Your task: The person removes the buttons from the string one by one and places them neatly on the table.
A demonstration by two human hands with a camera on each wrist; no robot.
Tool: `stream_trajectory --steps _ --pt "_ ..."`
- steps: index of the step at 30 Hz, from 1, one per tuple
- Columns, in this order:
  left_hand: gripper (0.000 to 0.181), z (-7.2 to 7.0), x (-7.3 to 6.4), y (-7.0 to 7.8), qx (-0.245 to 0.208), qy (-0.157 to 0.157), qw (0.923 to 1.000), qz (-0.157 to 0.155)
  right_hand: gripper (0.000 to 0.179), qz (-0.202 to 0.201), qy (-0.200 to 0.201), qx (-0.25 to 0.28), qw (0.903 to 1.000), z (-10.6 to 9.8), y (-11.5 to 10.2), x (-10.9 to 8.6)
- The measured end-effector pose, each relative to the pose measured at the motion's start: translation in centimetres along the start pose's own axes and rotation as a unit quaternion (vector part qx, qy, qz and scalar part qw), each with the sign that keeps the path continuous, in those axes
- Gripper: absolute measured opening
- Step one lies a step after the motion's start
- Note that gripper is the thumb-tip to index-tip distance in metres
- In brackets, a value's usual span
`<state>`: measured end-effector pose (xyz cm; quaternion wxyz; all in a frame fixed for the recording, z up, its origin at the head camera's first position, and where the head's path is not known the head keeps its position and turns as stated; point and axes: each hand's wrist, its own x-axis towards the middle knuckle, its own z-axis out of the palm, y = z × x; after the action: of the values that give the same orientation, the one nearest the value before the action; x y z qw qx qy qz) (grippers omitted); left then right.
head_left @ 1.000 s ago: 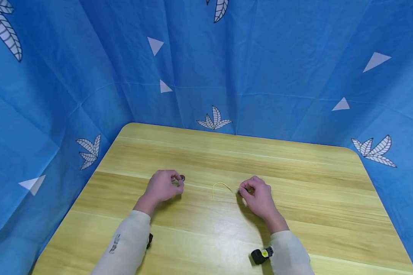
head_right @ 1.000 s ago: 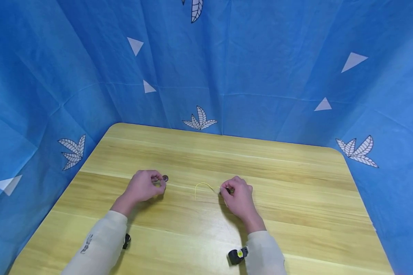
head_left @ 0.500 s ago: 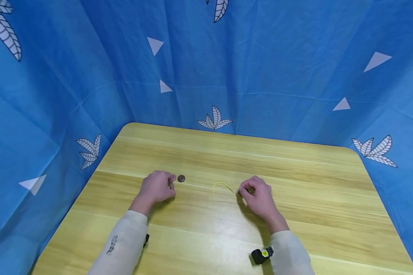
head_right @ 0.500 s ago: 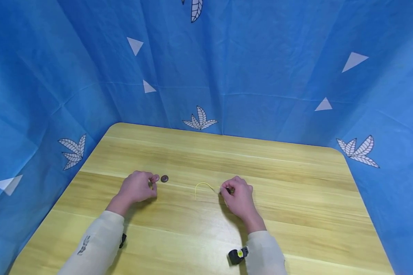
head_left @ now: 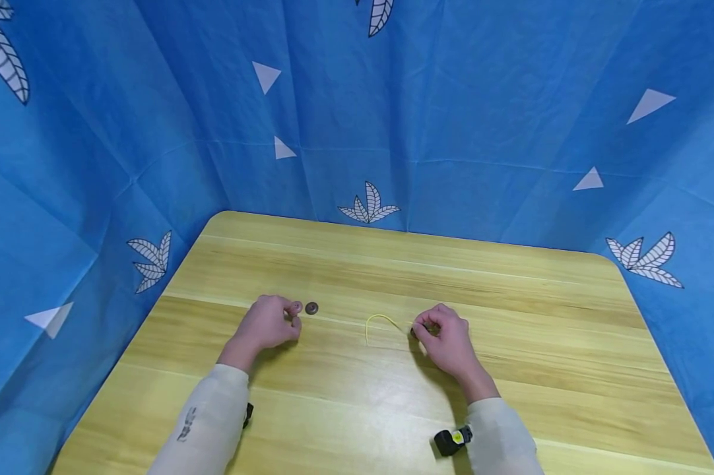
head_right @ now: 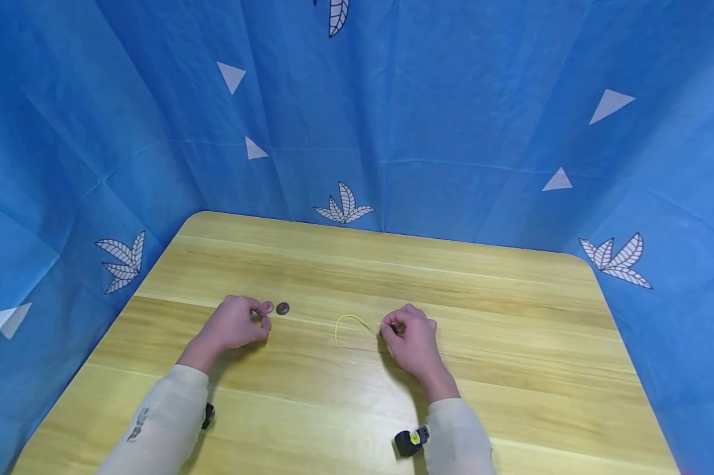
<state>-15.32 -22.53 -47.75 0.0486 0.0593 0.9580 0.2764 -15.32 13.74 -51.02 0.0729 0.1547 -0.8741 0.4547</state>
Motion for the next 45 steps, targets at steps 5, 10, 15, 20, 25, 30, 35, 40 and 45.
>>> stream_trajectory --steps 5,10,15,20,25,30,35,40,45 --pt "0.012 0.2 -0.1 -0.6 -0.026 -0.015 0.9995 0.004 0.013 -0.004 0.003 0.0 1.0 0.0 -0.2 0.0" --pt "0.005 0.5 0.1 -0.5 -0.033 -0.029 0.999 0.005 0.012 -0.003 0.001 -0.005 1.0 0.2 0.0 -0.1" --pt "0.01 0.7 0.2 -0.3 -0.023 -0.039 0.9987 0.021 0.012 -0.001 0.0 -0.005 1.0 0.3 0.1 -0.1" --pt "0.023 0.8 0.1 0.0 -0.014 -0.04 0.999 0.013 0.012 0.001 0.0 -0.005 1.0 0.3 0.2 -0.1" --pt "0.019 0.8 0.1 0.1 -0.01 -0.039 0.9989 0.023 0.013 -0.003 0.005 -0.004 1.0 0.2 0.1 -0.2" --pt "0.018 0.8 0.0 0.2 -0.001 -0.05 0.9983 0.03 0.012 -0.005 0.007 -0.006 1.0 0.2 0.2 -0.2" --pt "0.022 0.7 -0.1 0.3 0.0 -0.059 0.9977 0.033 0.013 -0.002 0.004 -0.004 1.0 0.2 0.3 -0.2" --pt "0.017 0.5 -0.1 0.2 -0.043 -0.059 0.9971 0.021 0.013 0.003 -0.001 -0.004 1.0 0.1 0.3 -0.1" --pt "0.012 0.6 0.1 -0.5 -0.104 -0.054 0.9929 0.02 0.013 0.006 -0.002 -0.006 1.0 0.2 0.2 -0.1"
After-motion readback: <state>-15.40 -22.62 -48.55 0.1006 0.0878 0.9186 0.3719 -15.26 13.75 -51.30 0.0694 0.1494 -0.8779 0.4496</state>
